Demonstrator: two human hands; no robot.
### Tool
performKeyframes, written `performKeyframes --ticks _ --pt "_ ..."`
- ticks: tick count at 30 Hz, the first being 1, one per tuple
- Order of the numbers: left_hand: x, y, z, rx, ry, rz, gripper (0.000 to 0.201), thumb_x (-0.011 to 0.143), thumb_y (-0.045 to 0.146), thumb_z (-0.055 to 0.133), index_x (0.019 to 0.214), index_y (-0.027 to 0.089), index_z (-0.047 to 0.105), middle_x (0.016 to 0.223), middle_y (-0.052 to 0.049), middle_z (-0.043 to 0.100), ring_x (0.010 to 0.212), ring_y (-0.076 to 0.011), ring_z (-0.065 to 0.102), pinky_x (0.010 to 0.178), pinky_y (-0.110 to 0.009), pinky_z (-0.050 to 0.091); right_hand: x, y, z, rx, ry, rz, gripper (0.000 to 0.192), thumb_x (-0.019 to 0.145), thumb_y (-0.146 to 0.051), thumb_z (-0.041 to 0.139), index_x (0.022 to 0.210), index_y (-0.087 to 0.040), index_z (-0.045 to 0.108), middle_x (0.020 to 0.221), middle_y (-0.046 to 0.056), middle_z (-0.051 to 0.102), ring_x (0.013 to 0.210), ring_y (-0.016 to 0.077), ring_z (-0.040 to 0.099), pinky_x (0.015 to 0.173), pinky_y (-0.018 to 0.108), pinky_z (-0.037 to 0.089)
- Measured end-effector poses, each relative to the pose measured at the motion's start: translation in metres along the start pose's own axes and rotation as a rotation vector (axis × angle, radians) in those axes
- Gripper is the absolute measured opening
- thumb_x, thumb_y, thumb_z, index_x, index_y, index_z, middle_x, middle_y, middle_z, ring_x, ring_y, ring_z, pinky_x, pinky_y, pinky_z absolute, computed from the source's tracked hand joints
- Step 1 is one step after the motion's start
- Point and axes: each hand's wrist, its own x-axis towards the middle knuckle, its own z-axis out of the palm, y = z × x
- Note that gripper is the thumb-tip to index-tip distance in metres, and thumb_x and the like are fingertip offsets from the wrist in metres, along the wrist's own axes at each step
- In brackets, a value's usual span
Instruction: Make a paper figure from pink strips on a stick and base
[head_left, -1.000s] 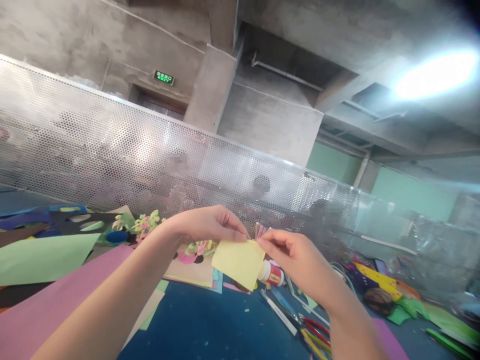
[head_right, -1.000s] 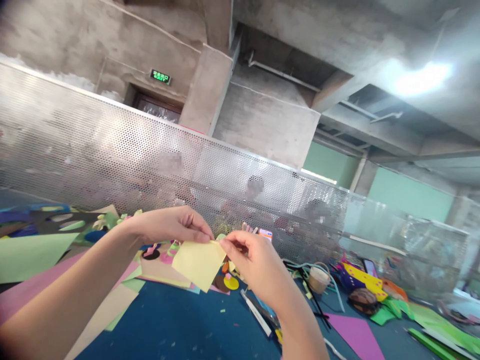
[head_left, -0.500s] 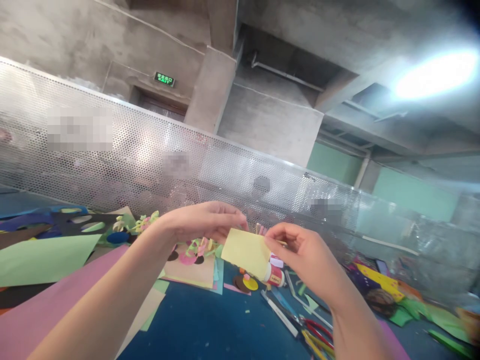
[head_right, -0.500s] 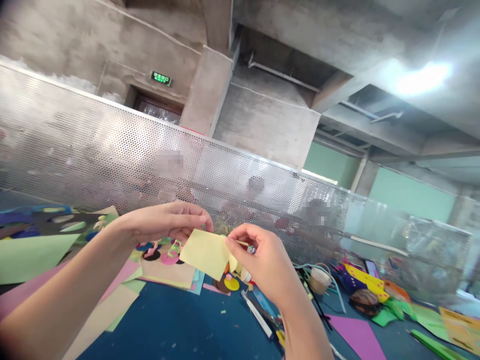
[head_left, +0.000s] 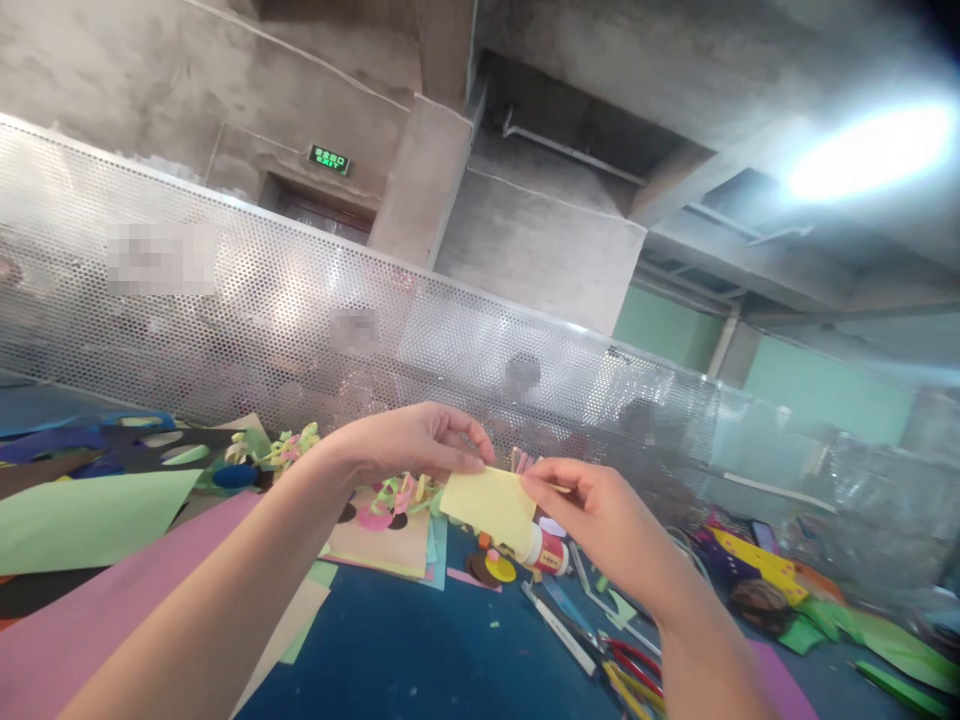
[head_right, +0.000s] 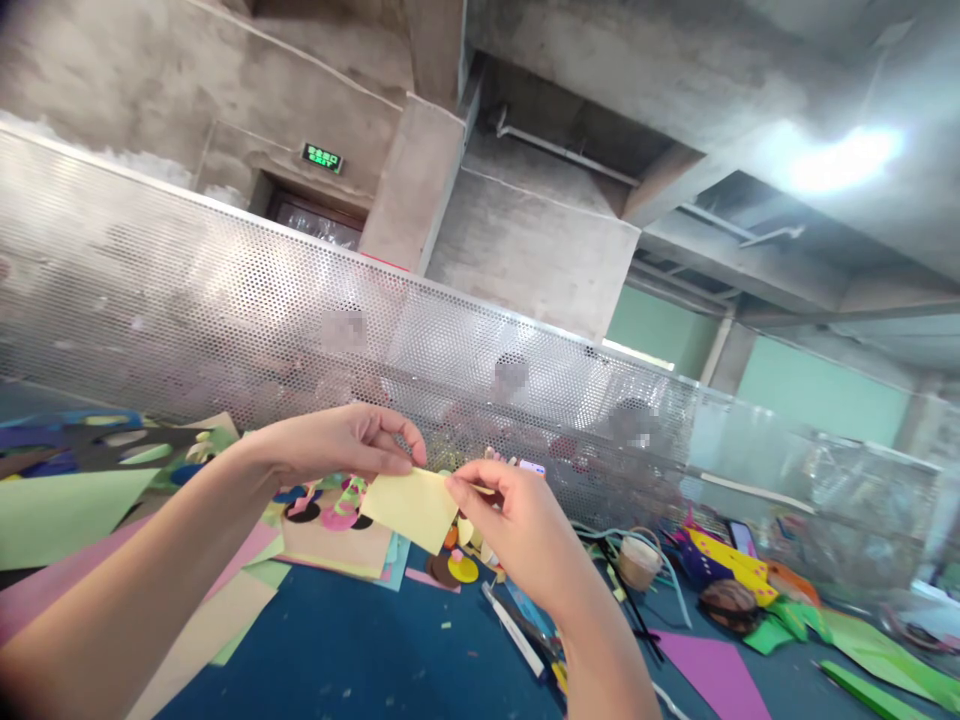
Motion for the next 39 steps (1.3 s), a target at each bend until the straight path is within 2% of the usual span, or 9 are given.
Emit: performKeyframes --ticks 5,10,16,21,26,34,39 --pt "0.0006 -0.0003 0.0006 0.043 -0.004 -0.013 0.024 0.071 0.037 0.062 0.087 0.019 0.063 0.065 0.001 0.058 0.057 -0.0075 0.049 0.054 -0.019 0.037 0.0012 0.0020 0.0009 0.064 0.010 -0.013 0.023 0.081 -0.033 0.050 0.095 -0.023 0.066 0.088 0.003 0.067 0.078 0.0160 0.061 0.068 0.028 0.049" --pt "0.0033 -0.0029 0.0006 0.079 0.024 0.009 0.024 0.068 0.038 0.065 0.081 0.018 0.064 0.062 0.002 0.057 0.055 -0.0065 0.047 0.051 -0.018 0.034 0.0028 0.0018 0.0019 0.089 0.017 -0.013 0.022 0.080 -0.031 0.053 0.096 -0.023 0.065 0.089 0.003 0.067 0.082 0.0163 0.061 0.073 0.029 0.049" --pt "0.0037 -0.0033 0.0007 0.106 0.021 0.041 0.022 0.067 0.034 0.067 0.081 0.018 0.065 0.067 0.000 0.061 0.057 -0.0069 0.048 0.050 -0.018 0.033 0.0039 -0.0013 0.0048 0.098 -0.022 0.026 0.024 0.082 -0.035 0.049 0.095 -0.021 0.065 0.085 0.004 0.068 0.079 0.0167 0.062 0.071 0.029 0.050" --pt "0.0032 -0.0022 0.0021 0.093 0.002 -0.005 0.021 0.067 0.036 0.066 0.079 0.019 0.066 0.060 0.002 0.056 0.054 -0.0061 0.046 0.050 -0.018 0.035 0.0030 -0.0016 0.0049 0.045 0.012 -0.005 0.012 0.079 -0.029 0.053 0.083 -0.022 0.062 0.081 0.002 0.066 0.076 0.0153 0.062 0.070 0.028 0.049" --pt "0.0047 -0.0044 0.0009 0.092 -0.006 -0.029 0.022 0.067 0.037 0.066 0.080 0.019 0.066 0.064 0.001 0.059 0.057 -0.0063 0.048 0.051 -0.017 0.036 0.0027 -0.0029 0.0047 0.020 0.021 -0.011 0.008 0.077 -0.024 0.054 0.078 -0.022 0.061 0.078 0.000 0.065 0.073 0.0145 0.061 0.065 0.026 0.049" --pt "0.0059 -0.0062 0.0004 0.033 -0.040 -0.014 0.022 0.067 0.034 0.068 0.083 0.019 0.066 0.073 -0.001 0.064 0.062 -0.0071 0.052 0.055 -0.018 0.037 0.0032 -0.0022 0.0068 0.096 -0.062 0.055 0.028 0.082 -0.039 0.047 0.090 -0.020 0.065 0.077 0.003 0.066 0.075 0.0167 0.061 0.065 0.028 0.049" --pt "0.0052 -0.0038 0.0022 0.029 -0.037 -0.032 0.024 0.063 0.034 0.071 0.081 0.020 0.066 0.070 0.001 0.063 0.062 -0.0076 0.052 0.056 -0.020 0.037 0.0037 -0.0035 0.0078 0.073 -0.017 0.000 0.014 0.079 -0.030 0.052 0.080 -0.021 0.063 0.079 0.001 0.067 0.072 0.0145 0.061 0.064 0.026 0.048"
